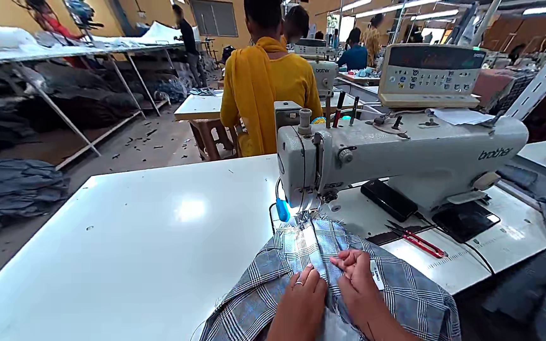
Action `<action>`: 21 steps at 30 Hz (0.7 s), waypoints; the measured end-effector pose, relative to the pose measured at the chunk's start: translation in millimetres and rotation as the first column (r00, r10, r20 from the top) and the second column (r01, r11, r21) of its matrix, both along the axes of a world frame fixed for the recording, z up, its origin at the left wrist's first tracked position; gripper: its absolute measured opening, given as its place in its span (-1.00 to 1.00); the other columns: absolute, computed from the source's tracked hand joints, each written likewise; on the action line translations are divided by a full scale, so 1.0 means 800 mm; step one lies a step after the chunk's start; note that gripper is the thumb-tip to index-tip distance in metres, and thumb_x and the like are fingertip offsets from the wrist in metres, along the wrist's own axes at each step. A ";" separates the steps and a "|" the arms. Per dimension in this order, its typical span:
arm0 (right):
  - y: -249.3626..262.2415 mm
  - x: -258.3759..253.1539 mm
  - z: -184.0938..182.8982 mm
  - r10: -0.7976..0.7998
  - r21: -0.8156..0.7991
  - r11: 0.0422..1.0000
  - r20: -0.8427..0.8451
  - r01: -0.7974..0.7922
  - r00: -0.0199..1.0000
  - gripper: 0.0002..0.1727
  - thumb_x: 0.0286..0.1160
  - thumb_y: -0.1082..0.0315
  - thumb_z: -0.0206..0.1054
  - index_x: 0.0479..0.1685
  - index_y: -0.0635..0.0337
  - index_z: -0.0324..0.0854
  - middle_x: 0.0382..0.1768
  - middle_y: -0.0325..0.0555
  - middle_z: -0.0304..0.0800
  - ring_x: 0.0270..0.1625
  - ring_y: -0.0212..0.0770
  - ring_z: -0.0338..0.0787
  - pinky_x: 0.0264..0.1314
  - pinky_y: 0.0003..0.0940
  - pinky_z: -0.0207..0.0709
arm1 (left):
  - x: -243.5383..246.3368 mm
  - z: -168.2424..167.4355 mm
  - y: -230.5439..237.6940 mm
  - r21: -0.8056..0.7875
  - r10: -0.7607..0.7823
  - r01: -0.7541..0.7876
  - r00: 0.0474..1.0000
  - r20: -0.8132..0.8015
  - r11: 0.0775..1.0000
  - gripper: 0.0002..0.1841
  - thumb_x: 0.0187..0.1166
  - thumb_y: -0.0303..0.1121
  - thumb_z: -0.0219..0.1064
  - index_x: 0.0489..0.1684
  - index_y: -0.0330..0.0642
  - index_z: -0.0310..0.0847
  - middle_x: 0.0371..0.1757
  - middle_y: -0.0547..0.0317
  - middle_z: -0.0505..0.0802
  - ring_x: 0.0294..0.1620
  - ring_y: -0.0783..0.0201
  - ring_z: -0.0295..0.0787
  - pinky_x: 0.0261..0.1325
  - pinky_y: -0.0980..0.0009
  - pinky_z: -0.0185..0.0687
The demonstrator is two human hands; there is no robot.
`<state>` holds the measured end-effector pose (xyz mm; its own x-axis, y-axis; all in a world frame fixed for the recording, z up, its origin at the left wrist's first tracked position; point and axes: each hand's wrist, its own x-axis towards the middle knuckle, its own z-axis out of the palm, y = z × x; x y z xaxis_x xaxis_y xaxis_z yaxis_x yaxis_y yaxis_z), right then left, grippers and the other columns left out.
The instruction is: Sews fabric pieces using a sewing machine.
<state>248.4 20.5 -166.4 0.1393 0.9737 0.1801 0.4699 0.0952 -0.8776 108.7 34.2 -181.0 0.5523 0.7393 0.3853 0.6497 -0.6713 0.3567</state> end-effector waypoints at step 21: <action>0.033 0.064 -0.064 0.205 0.443 0.746 0.558 -0.498 0.804 -0.73 0.44 0.56 0.27 -0.04 0.18 0.85 0.10 0.47 0.77 0.29 0.40 0.76 0.43 0.14 0.57 | -0.024 -0.041 0.003 0.197 -0.030 0.019 0.998 0.054 0.980 -0.65 0.39 -0.67 0.24 0.10 -0.32 0.81 0.21 -0.07 0.89 0.33 -0.10 0.83 0.32 -0.44 0.51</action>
